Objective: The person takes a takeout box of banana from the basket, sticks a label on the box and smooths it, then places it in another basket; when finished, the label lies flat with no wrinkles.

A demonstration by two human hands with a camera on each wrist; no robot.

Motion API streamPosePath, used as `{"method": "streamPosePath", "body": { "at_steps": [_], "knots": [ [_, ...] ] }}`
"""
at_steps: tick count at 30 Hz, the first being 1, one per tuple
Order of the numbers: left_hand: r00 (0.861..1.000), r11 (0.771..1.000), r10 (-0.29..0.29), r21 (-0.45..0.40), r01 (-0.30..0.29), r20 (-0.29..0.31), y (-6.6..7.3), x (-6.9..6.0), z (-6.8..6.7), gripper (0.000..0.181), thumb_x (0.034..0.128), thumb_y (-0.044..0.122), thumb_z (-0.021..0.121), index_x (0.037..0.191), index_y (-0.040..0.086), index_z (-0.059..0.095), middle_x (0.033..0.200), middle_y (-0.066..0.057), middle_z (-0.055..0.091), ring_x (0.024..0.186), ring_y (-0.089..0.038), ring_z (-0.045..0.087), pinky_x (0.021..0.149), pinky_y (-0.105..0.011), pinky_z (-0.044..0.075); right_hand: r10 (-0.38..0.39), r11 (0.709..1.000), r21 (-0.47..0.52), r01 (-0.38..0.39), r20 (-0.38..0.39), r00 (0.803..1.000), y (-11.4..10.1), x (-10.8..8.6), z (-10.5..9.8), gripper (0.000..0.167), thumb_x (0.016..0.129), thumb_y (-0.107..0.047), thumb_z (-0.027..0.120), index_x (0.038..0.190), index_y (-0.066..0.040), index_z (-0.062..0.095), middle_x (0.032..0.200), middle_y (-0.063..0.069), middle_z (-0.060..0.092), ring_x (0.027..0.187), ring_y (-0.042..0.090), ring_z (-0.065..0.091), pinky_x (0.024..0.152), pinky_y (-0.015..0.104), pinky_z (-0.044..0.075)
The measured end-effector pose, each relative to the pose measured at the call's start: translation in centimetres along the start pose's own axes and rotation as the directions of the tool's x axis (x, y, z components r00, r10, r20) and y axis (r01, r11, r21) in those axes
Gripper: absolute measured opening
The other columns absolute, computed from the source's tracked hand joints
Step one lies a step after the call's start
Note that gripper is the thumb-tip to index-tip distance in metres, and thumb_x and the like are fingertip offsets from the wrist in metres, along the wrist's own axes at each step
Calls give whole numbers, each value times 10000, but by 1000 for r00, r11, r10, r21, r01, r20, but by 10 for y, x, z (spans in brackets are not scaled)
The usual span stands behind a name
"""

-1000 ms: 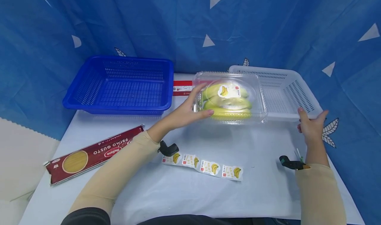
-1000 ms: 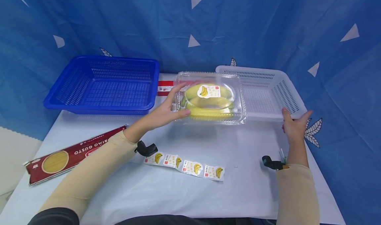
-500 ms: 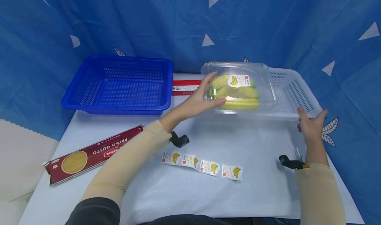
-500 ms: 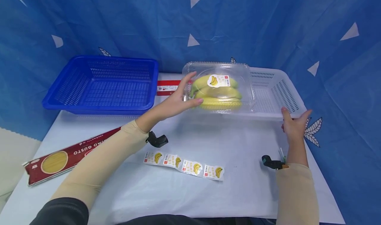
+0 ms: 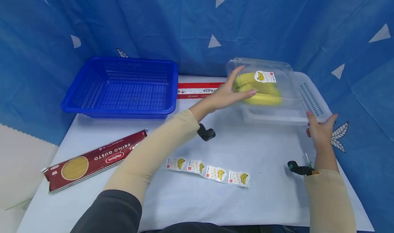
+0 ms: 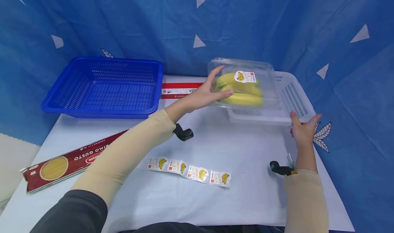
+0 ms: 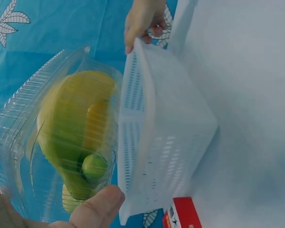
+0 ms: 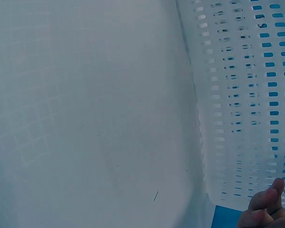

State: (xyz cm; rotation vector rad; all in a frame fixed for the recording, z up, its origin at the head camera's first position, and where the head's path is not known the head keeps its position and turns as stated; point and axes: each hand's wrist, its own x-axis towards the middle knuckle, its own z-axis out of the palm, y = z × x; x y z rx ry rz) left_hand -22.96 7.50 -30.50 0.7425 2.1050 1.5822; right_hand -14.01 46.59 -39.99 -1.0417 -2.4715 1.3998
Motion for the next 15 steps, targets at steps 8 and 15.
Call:
{"method": "streamPosePath", "body": {
  "at_steps": [8, 15],
  "knots": [
    [999, 998, -36, -52, 36, 10, 7, 31, 19, 906, 882, 539, 672, 1515, 551, 23, 1629, 245, 10, 1550, -179, 94, 1192, -559, 264, 6, 1000, -8, -6, -5, 1000, 1, 0, -1, 1062, 868, -713, 484, 1436, -451, -374, 1050, -118, 397, 688, 75, 513, 581, 221, 514],
    [997, 997, -71, -24, 71, -2, 13, 50, 41, 902, 881, 571, 658, 1505, 578, 7, 1636, 239, 43, 1526, -224, 216, 1191, -547, 275, 12, 1000, 1, -12, -6, 1000, 0, -2, 0, 1066, 865, -716, 493, 1431, -461, -373, 1057, -98, 390, 702, 80, 509, 594, 221, 517]
  ]
}}
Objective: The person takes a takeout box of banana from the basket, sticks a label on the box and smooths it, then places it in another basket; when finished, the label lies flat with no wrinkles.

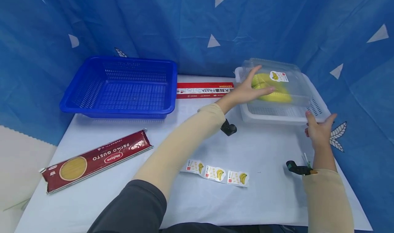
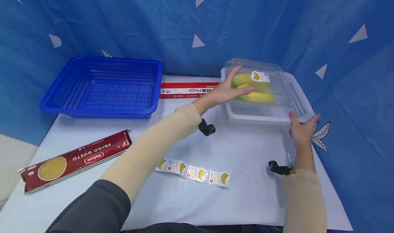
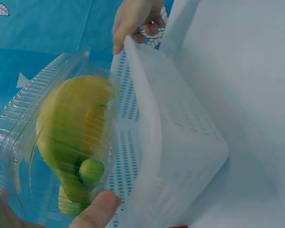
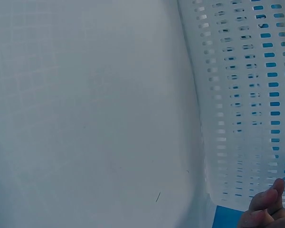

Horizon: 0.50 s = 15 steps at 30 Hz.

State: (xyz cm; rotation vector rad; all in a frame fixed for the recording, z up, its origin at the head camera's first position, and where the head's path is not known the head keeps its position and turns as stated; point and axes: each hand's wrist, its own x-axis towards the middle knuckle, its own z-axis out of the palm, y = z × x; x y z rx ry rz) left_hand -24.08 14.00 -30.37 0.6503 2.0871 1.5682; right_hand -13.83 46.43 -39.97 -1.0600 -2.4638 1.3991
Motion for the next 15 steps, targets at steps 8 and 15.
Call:
{"method": "streamPosePath", "body": {
  "at_steps": [8, 15],
  "knots": [
    [996, 997, -75, 25, 76, -55, 17, 7, 29, 882, 854, 640, 646, 1456, 658, 2, 1634, 210, 132, 1538, -320, 155, 1166, -566, 316, -3, 1000, -4, 3, -16, 1000, 3, -2, -3, 1026, 908, -674, 487, 1436, -462, -367, 1058, -113, 387, 690, 73, 503, 602, 214, 515],
    [991, 995, -95, 3, 96, -93, 23, 12, 37, 898, 882, 612, 634, 1502, 588, -15, 1646, 204, 85, 1547, -317, 96, 1189, -583, 255, 11, 1000, 3, -11, -26, 1000, 0, -5, -2, 1033, 896, -692, 481, 1434, -461, -371, 1117, -83, 415, 755, 82, 511, 616, 215, 522]
  ]
}}
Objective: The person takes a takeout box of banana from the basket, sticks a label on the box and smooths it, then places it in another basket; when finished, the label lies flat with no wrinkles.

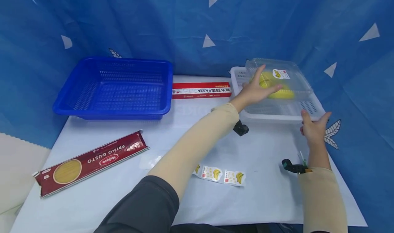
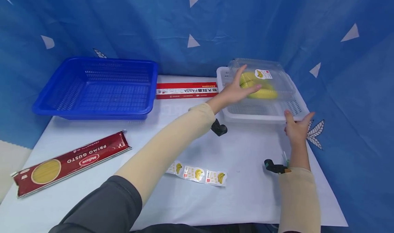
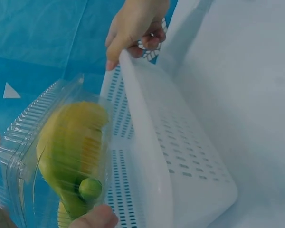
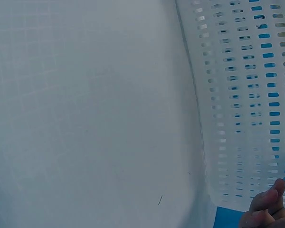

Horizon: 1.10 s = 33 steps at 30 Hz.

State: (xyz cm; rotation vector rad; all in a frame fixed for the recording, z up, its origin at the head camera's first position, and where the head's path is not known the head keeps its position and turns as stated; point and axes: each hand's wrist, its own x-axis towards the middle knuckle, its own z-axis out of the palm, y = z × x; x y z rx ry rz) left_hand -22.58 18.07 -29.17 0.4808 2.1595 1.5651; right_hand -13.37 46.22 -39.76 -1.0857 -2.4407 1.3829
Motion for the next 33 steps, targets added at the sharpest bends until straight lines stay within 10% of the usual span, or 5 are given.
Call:
{"method": "streamPosePath", "body": {
  "at_steps": [4, 20, 33],
  "knots": [
    [1000, 999, 18, -47, -17, 14, -4, 5, 2, 903, 902, 558, 644, 1530, 542, -5, 1652, 180, 95, 1523, -243, 225, 1182, -544, 296, -9, 1000, 4, 9, 0, 1000, 0, -1, 2, 1036, 892, -696, 481, 1436, -459, -368, 1162, -75, 421, 783, 82, 507, 625, 217, 526],
    [999, 999, -4, 47, 3, 32, -25, 17, 14, 888, 939, 567, 574, 1561, 469, -52, 1672, 126, 74, 1549, -344, 36, 1238, -566, 87, -27, 999, 47, 27, -13, 1000, 0, 1, 4, 1046, 902, -660, 514, 1452, -450, -350, 1023, -128, 430, 671, 69, 503, 565, 218, 508],
    [991, 985, -72, 166, 53, 112, -30, 17, 15, 890, 941, 604, 531, 1535, 503, -123, 1675, 109, 72, 1548, -359, 27, 1229, -545, 186, -27, 997, 73, 28, -17, 999, 0, 4, 5, 1039, 908, -636, 536, 1464, -461, -324, 1035, -143, 452, 634, 68, 507, 547, 216, 504]
  ]
}}
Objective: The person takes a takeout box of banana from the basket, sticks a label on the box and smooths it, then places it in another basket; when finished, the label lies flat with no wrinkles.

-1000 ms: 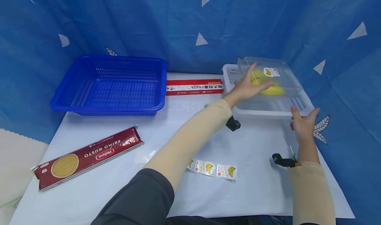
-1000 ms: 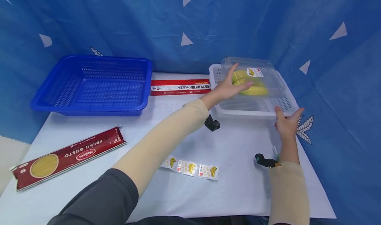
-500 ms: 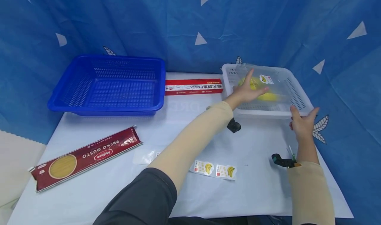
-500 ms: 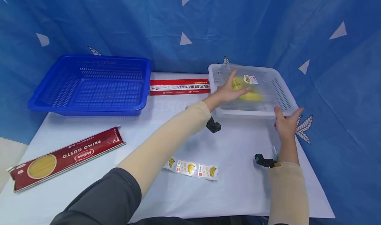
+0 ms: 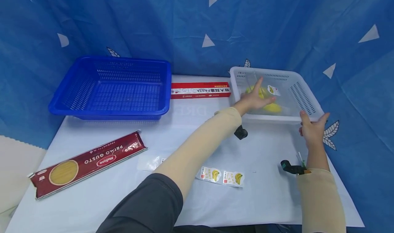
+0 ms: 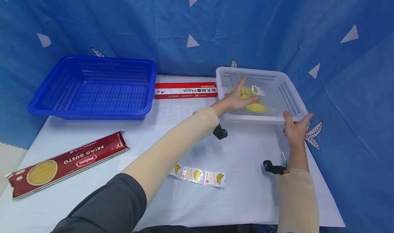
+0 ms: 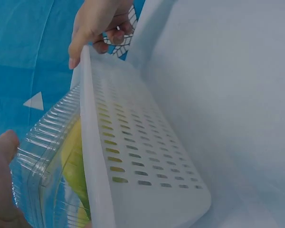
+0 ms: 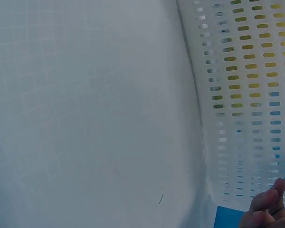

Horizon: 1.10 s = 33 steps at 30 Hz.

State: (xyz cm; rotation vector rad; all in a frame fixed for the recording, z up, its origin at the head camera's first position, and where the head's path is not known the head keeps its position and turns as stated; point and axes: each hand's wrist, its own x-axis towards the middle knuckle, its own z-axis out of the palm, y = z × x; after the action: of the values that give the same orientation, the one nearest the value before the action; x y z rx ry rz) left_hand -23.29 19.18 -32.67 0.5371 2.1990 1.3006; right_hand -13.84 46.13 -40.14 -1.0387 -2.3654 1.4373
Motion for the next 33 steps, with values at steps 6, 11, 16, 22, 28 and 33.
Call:
{"method": "streamPosePath", "body": {
  "at_steps": [6, 11, 16, 22, 28, 33],
  "knots": [
    [998, 997, -46, 61, 44, 30, 2, 1, 3, 894, 924, 655, 509, 1502, 548, -166, 1674, 118, 68, 1548, -327, 98, 1222, -510, 238, -12, 1000, -17, 12, -3, 1000, 1, 1, 1, 1033, 914, -640, 522, 1466, -449, -330, 1057, -142, 460, 637, 77, 511, 565, 217, 514],
    [997, 993, -69, 102, 66, 36, 1, 1, 4, 917, 914, 687, 493, 1480, 553, -217, 1664, 111, 144, 1468, -309, 348, 1125, -431, 405, -13, 1000, 2, 13, 1, 1000, 1, 1, 1, 1036, 915, -628, 534, 1467, -451, -325, 1029, -124, 464, 599, 77, 501, 543, 219, 504],
    [999, 994, -36, 100, 33, 29, -3, 4, 6, 967, 918, 657, 525, 1476, 526, -254, 1591, 30, 370, 936, -239, 698, 695, -316, 516, 0, 1000, 4, 0, 5, 1000, 1, 1, 0, 1034, 912, -632, 537, 1465, -460, -320, 1018, -123, 457, 599, 76, 498, 541, 218, 500],
    [999, 996, -39, 78, 37, 20, -3, 8, 13, 1029, 927, 616, 555, 1457, 486, -317, 1156, -74, 703, 491, -190, 494, 460, -289, 376, 12, 1000, -4, -12, -2, 1000, 1, 0, 0, 1029, 902, -652, 528, 1459, -477, -319, 1105, -124, 455, 641, 78, 501, 562, 215, 504],
    [996, 982, -79, 168, 85, -40, -1, 5, 18, 1020, 956, 574, 540, 1542, 326, -257, 752, -68, 592, 580, -196, 606, 519, -273, 458, 8, 1000, -5, -8, -4, 1000, 1, 0, 1, 1024, 902, -657, 521, 1453, -485, -325, 1340, -6, 421, 688, 91, 505, 586, 209, 515],
    [992, 969, -103, 217, 116, -73, 1, -1, 20, 1004, 955, 580, 537, 1558, 314, -219, 789, -63, 612, 685, -202, 665, 600, -272, 496, 17, 1000, -6, -18, -3, 1000, 1, 1, 1, 1036, 892, -669, 523, 1451, -483, -328, 1115, -112, 449, 661, 95, 500, 580, 216, 514]
  ]
}}
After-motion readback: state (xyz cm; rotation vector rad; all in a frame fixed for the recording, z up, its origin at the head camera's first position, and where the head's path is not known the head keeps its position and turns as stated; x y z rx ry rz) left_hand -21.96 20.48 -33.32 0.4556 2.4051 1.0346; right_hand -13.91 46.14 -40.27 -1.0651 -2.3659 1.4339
